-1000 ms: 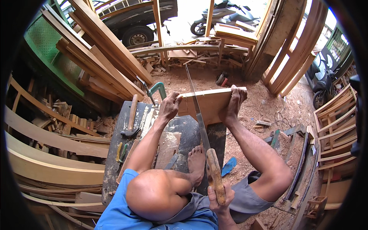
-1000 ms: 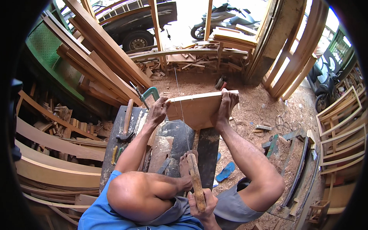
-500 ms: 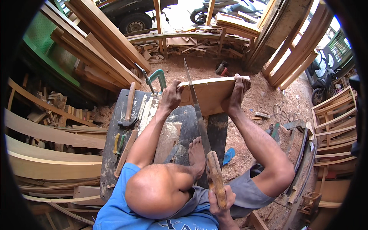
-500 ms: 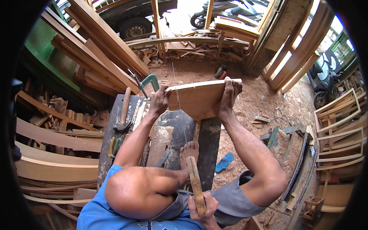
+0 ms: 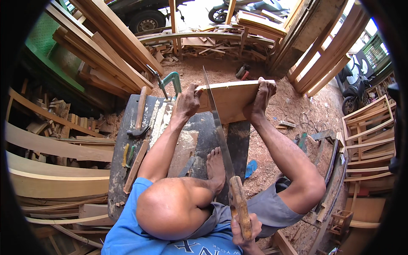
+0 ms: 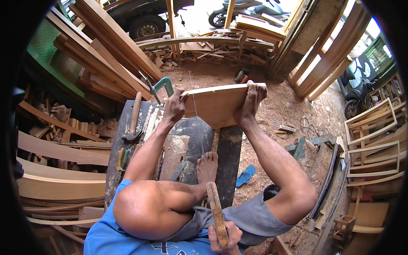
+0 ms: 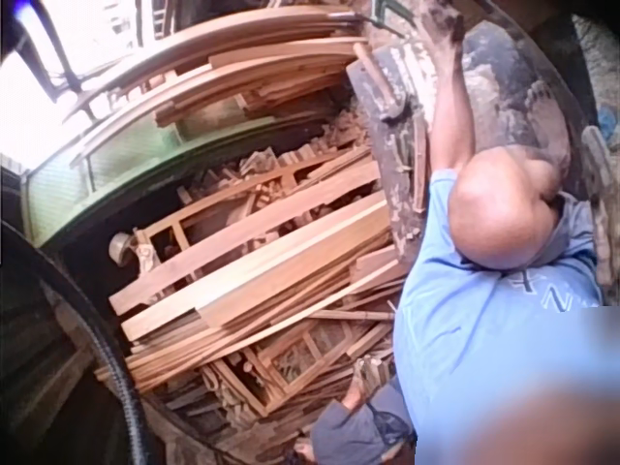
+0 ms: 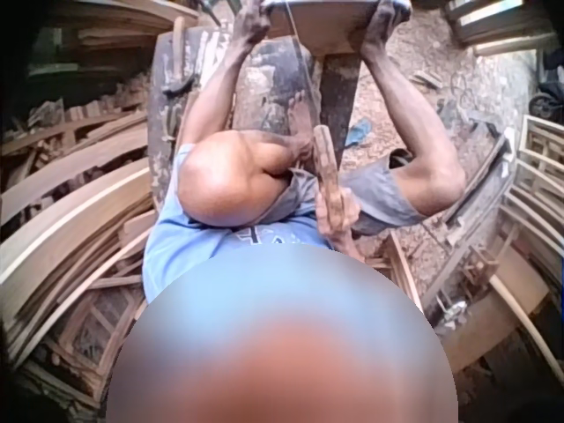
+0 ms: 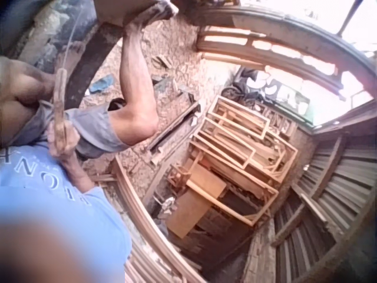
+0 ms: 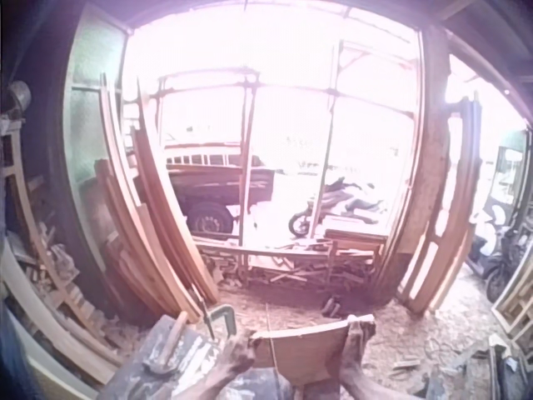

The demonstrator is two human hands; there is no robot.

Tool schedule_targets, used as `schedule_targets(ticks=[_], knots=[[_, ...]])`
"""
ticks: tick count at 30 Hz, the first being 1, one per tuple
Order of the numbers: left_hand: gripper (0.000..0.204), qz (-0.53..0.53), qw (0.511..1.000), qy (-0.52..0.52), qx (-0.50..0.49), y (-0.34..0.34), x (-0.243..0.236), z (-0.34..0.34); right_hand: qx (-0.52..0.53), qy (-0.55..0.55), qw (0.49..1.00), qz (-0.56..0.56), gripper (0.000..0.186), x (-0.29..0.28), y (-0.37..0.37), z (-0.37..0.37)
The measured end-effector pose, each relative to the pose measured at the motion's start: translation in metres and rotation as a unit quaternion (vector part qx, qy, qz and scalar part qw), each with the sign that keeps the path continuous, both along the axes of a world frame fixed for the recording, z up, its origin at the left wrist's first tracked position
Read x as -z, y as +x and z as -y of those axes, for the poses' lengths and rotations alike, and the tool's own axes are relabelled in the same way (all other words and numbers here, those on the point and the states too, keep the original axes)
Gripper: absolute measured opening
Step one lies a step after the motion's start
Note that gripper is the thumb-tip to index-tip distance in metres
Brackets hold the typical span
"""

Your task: The person uses a circular saw to cut a marked piece of wood, then switches to a hand saw to finish the cut. The person handles the wood and saws throughout the task.

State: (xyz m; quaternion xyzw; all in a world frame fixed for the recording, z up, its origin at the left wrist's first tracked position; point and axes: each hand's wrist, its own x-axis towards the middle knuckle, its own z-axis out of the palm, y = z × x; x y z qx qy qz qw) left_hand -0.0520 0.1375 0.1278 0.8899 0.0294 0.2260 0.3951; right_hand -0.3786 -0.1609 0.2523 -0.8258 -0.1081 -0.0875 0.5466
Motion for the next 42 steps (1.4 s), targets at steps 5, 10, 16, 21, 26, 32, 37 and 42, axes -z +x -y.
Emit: schedule_targets(ticks=[5, 10, 16, 21, 26, 32, 37, 42], knots=[[0.022, 0.03, 0.999, -0.018, 0.012, -0.001, -0.001, 0.0, -0.015, -0.04, 0.998, 0.035, 0.015, -0.008, 0.012, -0.005], [0.023, 0.009, 1.0, -0.016, 0.025, -0.01, -0.003, 0.0, -0.03, -0.029, 0.999, 0.027, 0.016, -0.009, 0.068, -0.038], [0.036, -0.015, 0.999, -0.007, 0.04, -0.014, 0.002, -0.001, -0.01, 0.035, 0.998, -0.06, 0.015, 0.011, 0.123, -0.068], [0.055, -0.02, 0.998, 0.017, 0.057, -0.02, 0.006, -0.001, -0.023, 0.003, 0.998, -0.066, 0.015, 0.021, 0.081, -0.038], [0.058, -0.067, 0.988, -0.095, 0.105, -0.053, 0.009, 0.017, -0.003, -0.024, 0.998, -0.058, 0.018, 0.014, 0.048, 0.006], [0.043, -0.056, 0.998, 0.016, 0.037, -0.053, -0.004, 0.021, -0.016, -0.007, 0.999, -0.027, 0.015, 0.026, 0.095, -0.018], [0.044, -0.079, 0.997, -0.004, 0.022, -0.042, -0.005, 0.017, -0.012, 0.038, 0.998, -0.058, 0.014, 0.042, 0.107, -0.034], [0.048, -0.05, 0.998, -0.01, 0.026, -0.031, 0.01, 0.011, -0.046, -0.084, 0.995, 0.018, 0.015, 0.026, 0.069, -0.006]])
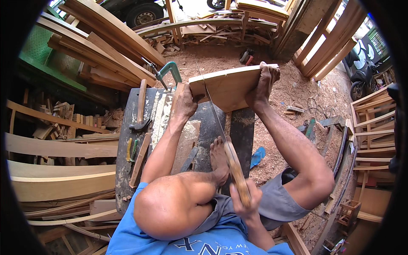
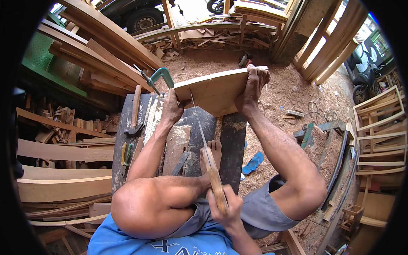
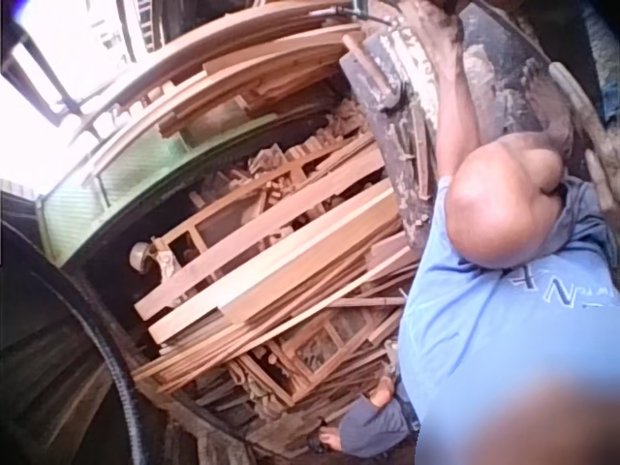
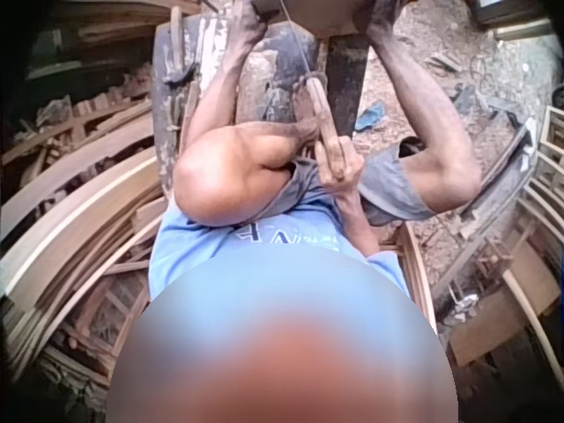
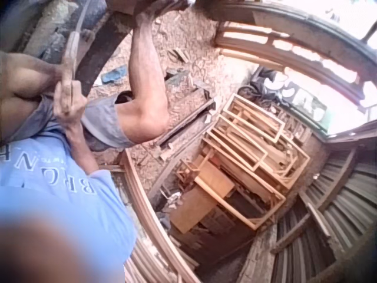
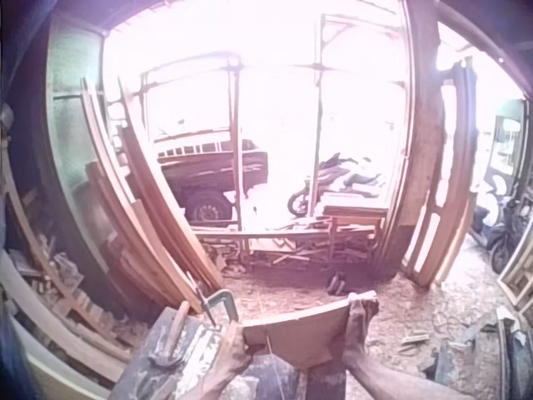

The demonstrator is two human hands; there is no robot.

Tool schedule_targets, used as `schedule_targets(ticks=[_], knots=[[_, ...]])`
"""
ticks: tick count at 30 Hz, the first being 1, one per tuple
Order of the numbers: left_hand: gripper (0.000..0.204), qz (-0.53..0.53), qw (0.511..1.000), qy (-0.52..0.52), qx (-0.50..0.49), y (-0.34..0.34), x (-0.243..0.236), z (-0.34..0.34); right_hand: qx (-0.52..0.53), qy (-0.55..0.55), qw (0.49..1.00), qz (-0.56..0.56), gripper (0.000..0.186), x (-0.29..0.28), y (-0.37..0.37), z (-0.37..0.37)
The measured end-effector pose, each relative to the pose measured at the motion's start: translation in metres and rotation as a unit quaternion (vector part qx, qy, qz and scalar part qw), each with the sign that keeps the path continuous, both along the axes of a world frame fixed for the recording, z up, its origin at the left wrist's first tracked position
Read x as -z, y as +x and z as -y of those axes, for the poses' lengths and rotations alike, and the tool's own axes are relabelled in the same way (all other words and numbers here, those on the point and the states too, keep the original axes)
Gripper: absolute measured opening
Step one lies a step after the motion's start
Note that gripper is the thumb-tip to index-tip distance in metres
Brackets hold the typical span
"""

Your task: The person uses a circular saw to cut a marked piece of wood, then switches to a hand saw to finish the cut. The person handles the wood and saws throughout the task.

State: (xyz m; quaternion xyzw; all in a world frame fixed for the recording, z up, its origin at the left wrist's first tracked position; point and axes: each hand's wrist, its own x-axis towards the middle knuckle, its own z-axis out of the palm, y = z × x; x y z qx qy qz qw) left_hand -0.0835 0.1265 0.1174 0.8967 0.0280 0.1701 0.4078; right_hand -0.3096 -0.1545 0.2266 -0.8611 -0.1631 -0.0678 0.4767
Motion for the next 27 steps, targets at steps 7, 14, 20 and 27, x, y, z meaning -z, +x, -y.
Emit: schedule_targets(ticks=[7, 14, 20, 27], knots=[[0.06, -0.048, 0.998, -0.019, 0.026, 0.003, 0.003, -0.007, 0.006, 0.013, 0.999, -0.038, 0.012, -0.043, -0.034, 0.016], [0.062, -0.005, 0.998, 0.067, 0.022, -0.002, -0.004, -0.004, 0.032, 0.119, 0.989, -0.085, 0.011, 0.019, 0.052, -0.05], [0.055, -0.052, 0.998, -0.009, 0.015, 0.008, 0.006, -0.007, 0.004, 0.036, 0.998, -0.048, 0.008, -0.046, -0.047, 0.02], [0.053, -0.027, 0.998, 0.063, 0.011, -0.008, -0.008, 0.0, -0.016, 0.053, 0.998, -0.016, 0.012, -0.022, 0.032, -0.024]])
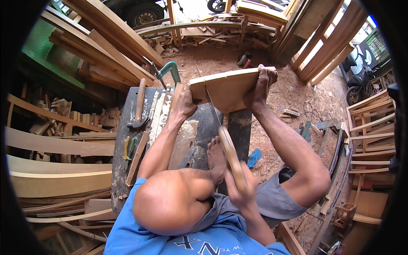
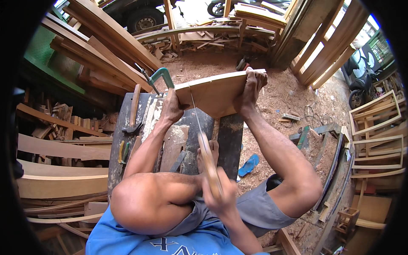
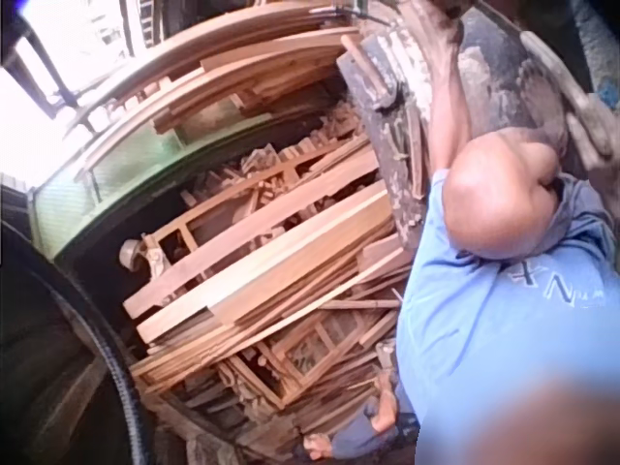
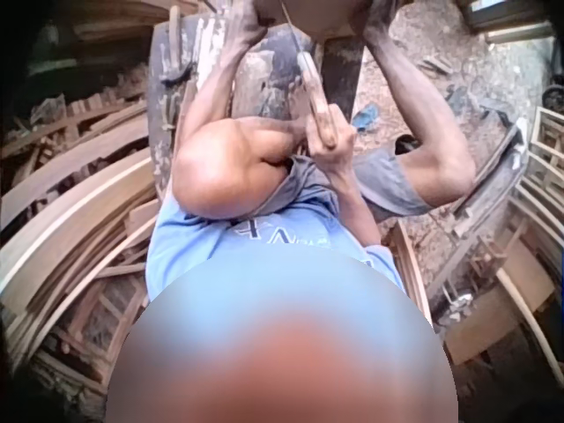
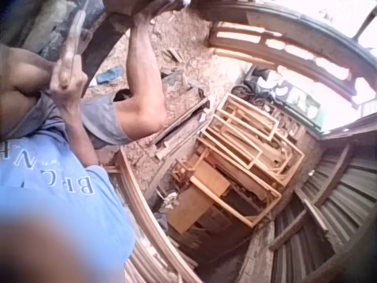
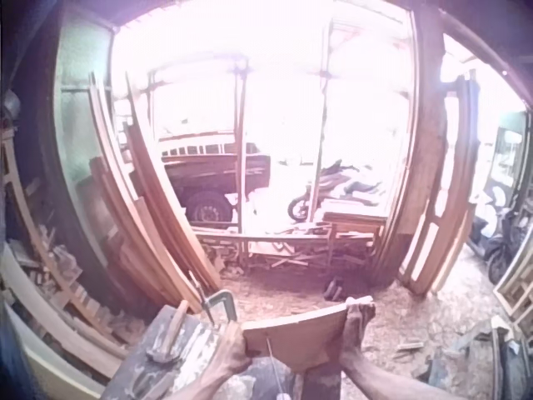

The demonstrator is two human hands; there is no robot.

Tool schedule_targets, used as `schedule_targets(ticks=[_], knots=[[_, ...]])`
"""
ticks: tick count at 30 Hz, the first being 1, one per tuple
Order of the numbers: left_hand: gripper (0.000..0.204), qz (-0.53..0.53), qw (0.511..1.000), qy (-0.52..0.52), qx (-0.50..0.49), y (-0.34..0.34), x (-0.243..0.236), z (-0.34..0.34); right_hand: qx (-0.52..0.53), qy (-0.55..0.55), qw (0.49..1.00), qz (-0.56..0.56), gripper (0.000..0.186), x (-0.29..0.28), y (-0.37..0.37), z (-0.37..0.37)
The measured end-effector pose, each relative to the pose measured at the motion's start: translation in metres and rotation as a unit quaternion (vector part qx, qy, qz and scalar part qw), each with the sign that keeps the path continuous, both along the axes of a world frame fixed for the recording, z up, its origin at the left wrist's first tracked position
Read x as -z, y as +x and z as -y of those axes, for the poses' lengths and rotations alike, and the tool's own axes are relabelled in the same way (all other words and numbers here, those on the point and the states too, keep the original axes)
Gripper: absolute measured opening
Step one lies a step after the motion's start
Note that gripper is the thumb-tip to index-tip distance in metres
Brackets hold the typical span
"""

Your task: The person uses a circular saw to cut a marked piece of wood, then switches to a hand saw to finish the cut. The person handles the wood and saws throughout the task.

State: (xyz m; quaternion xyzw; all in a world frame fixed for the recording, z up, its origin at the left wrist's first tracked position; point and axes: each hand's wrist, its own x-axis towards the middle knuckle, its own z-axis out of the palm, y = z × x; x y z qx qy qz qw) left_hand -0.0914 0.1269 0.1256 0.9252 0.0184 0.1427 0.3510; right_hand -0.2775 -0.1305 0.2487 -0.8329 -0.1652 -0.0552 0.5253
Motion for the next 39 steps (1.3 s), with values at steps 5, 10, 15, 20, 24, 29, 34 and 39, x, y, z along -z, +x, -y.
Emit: schedule_targets(ticks=[5, 10, 15, 20, 24, 29, 34, 39], knots=[[0.055, 0.014, 1.0, -0.019, 0.009, 0.001, -0.009, 0.001, 0.034, 0.063, 0.995, -0.072, 0.011, 0.02, 0.05, -0.039], [0.055, -0.001, 1.0, -0.024, -0.015, 0.006, 0.002, -0.004, -0.014, -0.028, 0.996, -0.082, 0.015, -0.042, -0.063, 0.04], [0.052, 0.006, 1.0, 0.001, 0.011, 0.002, 0.006, -0.004, -0.008, -0.06, 0.993, -0.1, 0.01, -0.059, -0.067, 0.04], [0.052, 0.023, 1.0, 0.002, 0.014, -0.009, -0.001, 0.001, 0.034, 0.06, 0.994, -0.08, 0.017, 0.015, 0.049, -0.043], [0.052, 0.023, 1.0, 0.005, 0.001, -0.004, -0.004, 0.0, 0.034, 0.05, 0.996, -0.069, 0.013, 0.01, 0.027, -0.027], [0.053, 0.012, 1.0, -0.002, -0.015, 0.002, 0.004, -0.001, 0.0, -0.042, 0.992, -0.118, 0.012, -0.063, -0.088, 0.051], [0.052, 0.021, 1.0, 0.002, -0.003, -0.002, 0.007, 0.002, -0.001, -0.034, 0.997, -0.071, 0.012, -0.039, -0.044, 0.028], [0.057, 0.032, 0.999, 0.008, 0.024, -0.007, -0.001, 0.0, 0.017, 0.053, 0.99, -0.13, 0.009, 0.007, 0.052, -0.04]])
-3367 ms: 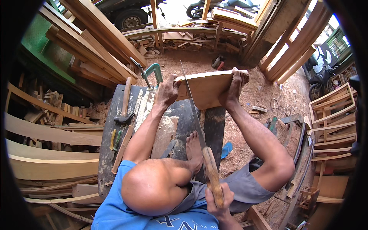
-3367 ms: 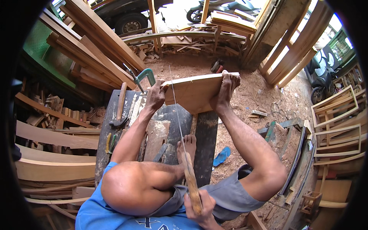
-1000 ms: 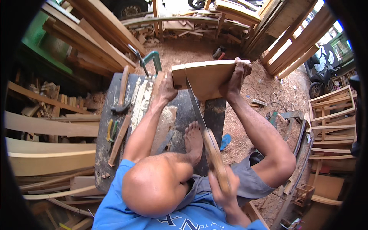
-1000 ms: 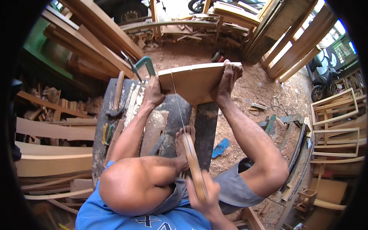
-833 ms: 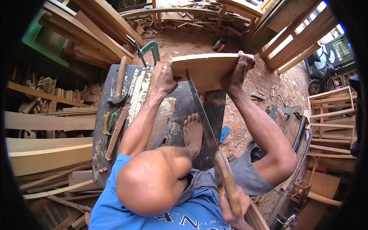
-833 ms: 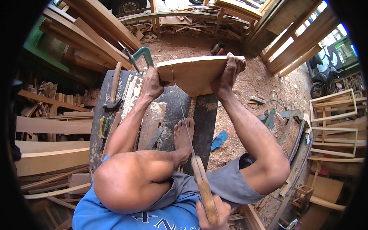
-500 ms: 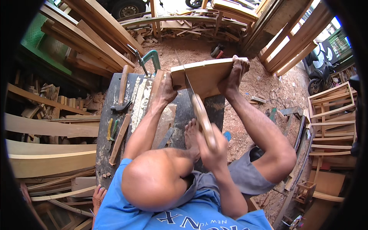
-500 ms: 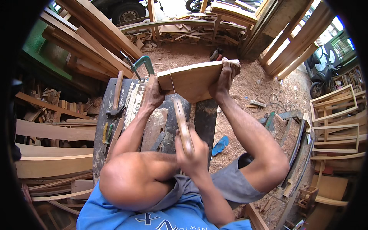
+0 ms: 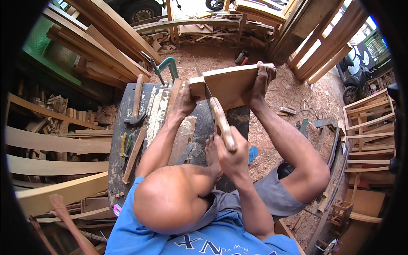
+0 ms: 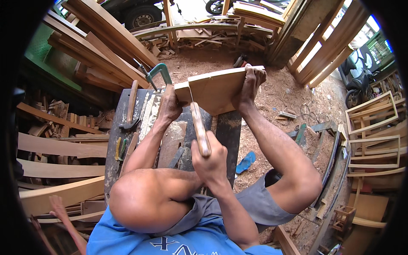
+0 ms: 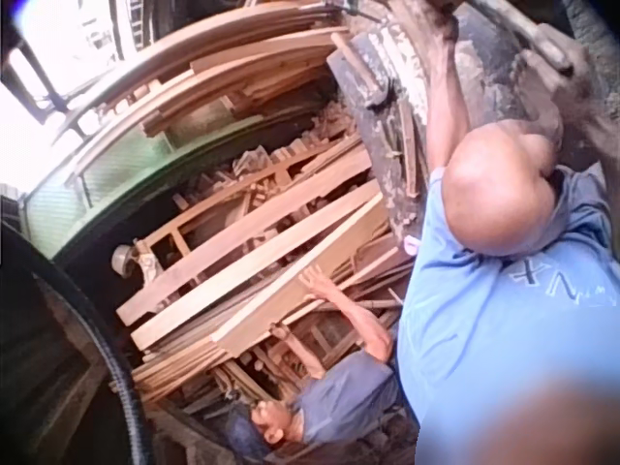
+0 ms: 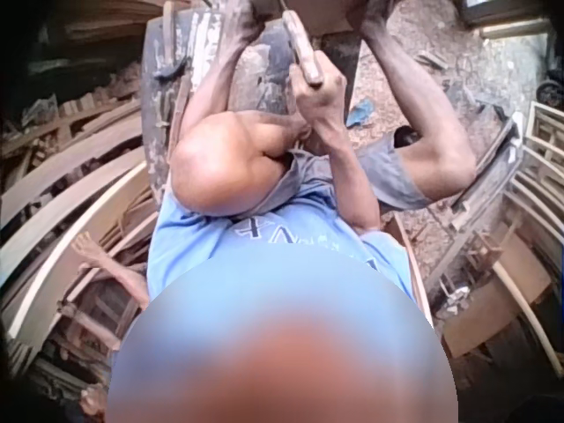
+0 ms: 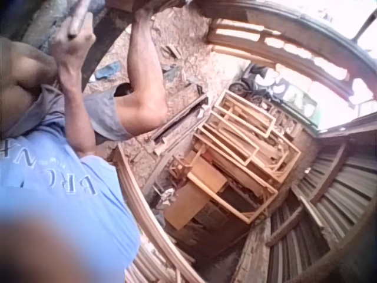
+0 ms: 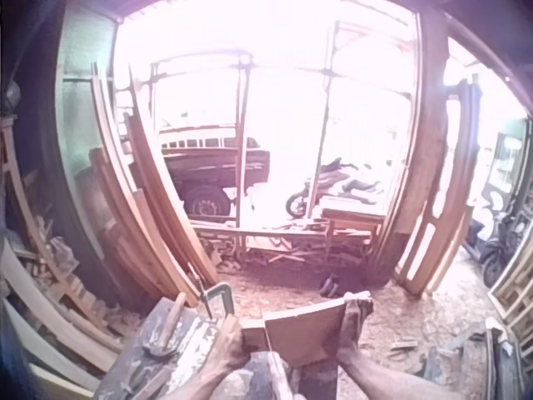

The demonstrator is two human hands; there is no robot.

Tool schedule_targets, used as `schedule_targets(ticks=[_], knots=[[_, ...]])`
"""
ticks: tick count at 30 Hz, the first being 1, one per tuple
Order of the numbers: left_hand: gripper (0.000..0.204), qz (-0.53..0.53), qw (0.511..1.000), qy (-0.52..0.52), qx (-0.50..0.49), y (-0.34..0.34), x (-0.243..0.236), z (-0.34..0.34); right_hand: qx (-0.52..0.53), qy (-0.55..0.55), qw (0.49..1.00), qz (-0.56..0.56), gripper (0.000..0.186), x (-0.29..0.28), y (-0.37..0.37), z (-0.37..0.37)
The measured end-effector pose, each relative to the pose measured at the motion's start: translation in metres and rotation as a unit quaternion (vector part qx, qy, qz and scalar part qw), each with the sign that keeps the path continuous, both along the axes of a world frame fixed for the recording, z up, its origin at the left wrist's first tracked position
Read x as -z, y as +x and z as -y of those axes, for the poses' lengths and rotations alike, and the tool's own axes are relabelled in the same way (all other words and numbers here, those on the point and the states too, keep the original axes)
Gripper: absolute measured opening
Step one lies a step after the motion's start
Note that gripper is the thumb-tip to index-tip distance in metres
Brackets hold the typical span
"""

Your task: The person uses a circular saw to cut a marked piece of wood, then switches to a hand saw to finish the cut. The person handles the wood and saws throughout the task.

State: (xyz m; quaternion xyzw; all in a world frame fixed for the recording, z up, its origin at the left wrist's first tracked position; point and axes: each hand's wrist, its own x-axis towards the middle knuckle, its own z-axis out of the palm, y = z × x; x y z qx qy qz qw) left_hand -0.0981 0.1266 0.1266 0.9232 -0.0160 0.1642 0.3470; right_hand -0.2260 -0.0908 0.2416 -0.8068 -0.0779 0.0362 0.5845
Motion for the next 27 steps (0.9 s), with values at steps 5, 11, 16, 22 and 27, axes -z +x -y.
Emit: schedule_targets(ticks=[5, 11, 16, 22, 27], knots=[[0.049, 0.014, 0.998, -0.059, -0.004, 0.003, 0.012, -0.005, 0.022, -0.047, 0.998, 0.043, 0.012, -0.035, -0.05, 0.031], [0.047, 0.002, 0.932, -0.359, -0.055, 0.012, 0.05, -0.02, 0.016, -0.069, 0.989, 0.131, 0.015, -0.045, -0.135, 0.112], [0.074, -0.214, 0.959, -0.145, -0.117, 0.013, 0.042, -0.023, 0.036, 0.291, 0.956, 0.009, 0.021, -0.026, -0.133, 0.127], [0.056, -0.051, 0.979, -0.197, 0.013, 0.037, -0.029, -0.004, 0.111, 0.426, 0.89, -0.119, 0.017, -0.024, -0.116, 0.107], [0.035, -0.048, 0.985, 0.101, 0.129, 0.073, -0.063, 0.018, 0.147, 0.431, 0.881, -0.124, 0.018, -0.012, -0.111, 0.103]])
